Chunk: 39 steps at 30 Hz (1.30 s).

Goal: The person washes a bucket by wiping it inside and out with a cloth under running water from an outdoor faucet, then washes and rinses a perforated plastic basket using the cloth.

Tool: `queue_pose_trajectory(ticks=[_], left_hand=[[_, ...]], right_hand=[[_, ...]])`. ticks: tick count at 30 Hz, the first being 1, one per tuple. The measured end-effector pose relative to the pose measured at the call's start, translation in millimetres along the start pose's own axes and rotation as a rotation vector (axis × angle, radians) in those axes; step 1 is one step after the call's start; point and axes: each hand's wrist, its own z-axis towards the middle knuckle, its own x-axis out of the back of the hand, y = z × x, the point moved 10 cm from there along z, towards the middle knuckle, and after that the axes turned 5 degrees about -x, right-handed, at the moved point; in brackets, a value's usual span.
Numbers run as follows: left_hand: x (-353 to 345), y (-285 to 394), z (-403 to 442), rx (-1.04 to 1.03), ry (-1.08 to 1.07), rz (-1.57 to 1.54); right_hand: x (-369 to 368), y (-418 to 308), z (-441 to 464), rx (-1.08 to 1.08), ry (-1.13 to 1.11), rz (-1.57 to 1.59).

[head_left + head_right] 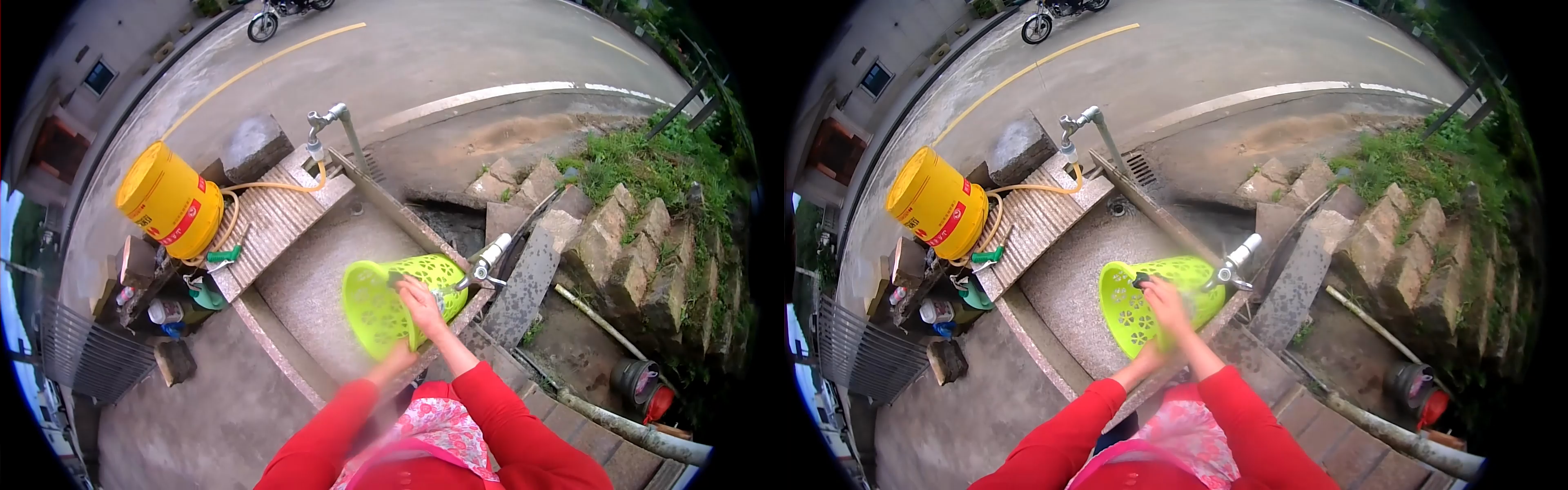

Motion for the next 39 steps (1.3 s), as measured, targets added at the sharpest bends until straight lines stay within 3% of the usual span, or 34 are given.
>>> queue_pose_trajectory(ticks=[1, 2, 7, 8, 10, 13, 15, 17, 19, 21, 23, 24, 26, 29, 32, 34, 36, 37, 39], left_hand=[[-10, -19, 8, -0.066, -0.024, 0.103], [-23, -51, 18, -0.055, 0.012, 0.116], [-2, 18, -10, 0.074, -0.172, -0.060], [34, 94, -18, -0.068, -0.129, -0.354], [68, 42, -10, 0.138, 0.141, -1.434], [134, 42, 5, 0.090, 0.461, -1.608], [129, 26, 27, 0.281, 0.587, -1.530], [130, 44, 23, 0.265, 0.696, -1.111], [119, 22, 32, 0.095, 0.720, -0.912], [103, 34, 24, 0.016, 0.592, -1.104], [99, 41, 8, -0.044, 0.522, -1.066], [99, 51, -5, 0.015, 0.614, -1.109], [99, 36, -3, 0.028, 0.529, -1.077], [98, 18, -11, 0.035, 0.534, -1.053], [90, 12, -22, 0.040, 0.516, -1.069], [81, 11, -23, 0.050, 0.438, -1.059], [79, 18, -29, 0.051, 0.468, -1.031], [79, 15, -27, 0.033, 0.470, -1.011], [75, 8, -24, -0.005, 0.472, -0.979]], right_hand=[[-5, -18, -13, 0.196, 0.036, -0.265], [-4, -27, -24, 0.225, 0.080, -0.398], [14, -17, -38, 0.144, 0.167, -0.378], [19, -11, -41, 0.134, 0.171, -0.347], [28, -2, -47, 0.073, 0.172, -0.237], [16, 25, -59, 0.060, 0.004, -0.163], [-12, 32, -76, 0.118, -0.092, -0.227], [-15, 28, -78, 0.193, 0.022, -0.292], [8, 39, -53, 0.153, 0.189, -0.440], [40, 66, -27, 0.199, 0.397, -0.640], [76, 100, -6, -0.026, 0.538, -0.742], [81, 111, -2, -0.125, 0.607, -0.724], [46, 80, -3, 0.007, 0.498, -0.666], [-37, 48, -31, 0.177, 0.059, -0.273], [-31, 33, -32, 0.338, 0.015, -0.389], [4, 55, -4, 0.377, 0.121, -0.601], [70, 113, 35, 0.135, 0.427, -0.724], [95, 118, 45, -0.005, 0.456, -0.762], [82, 111, 41, 0.000, 0.424, -0.781]])
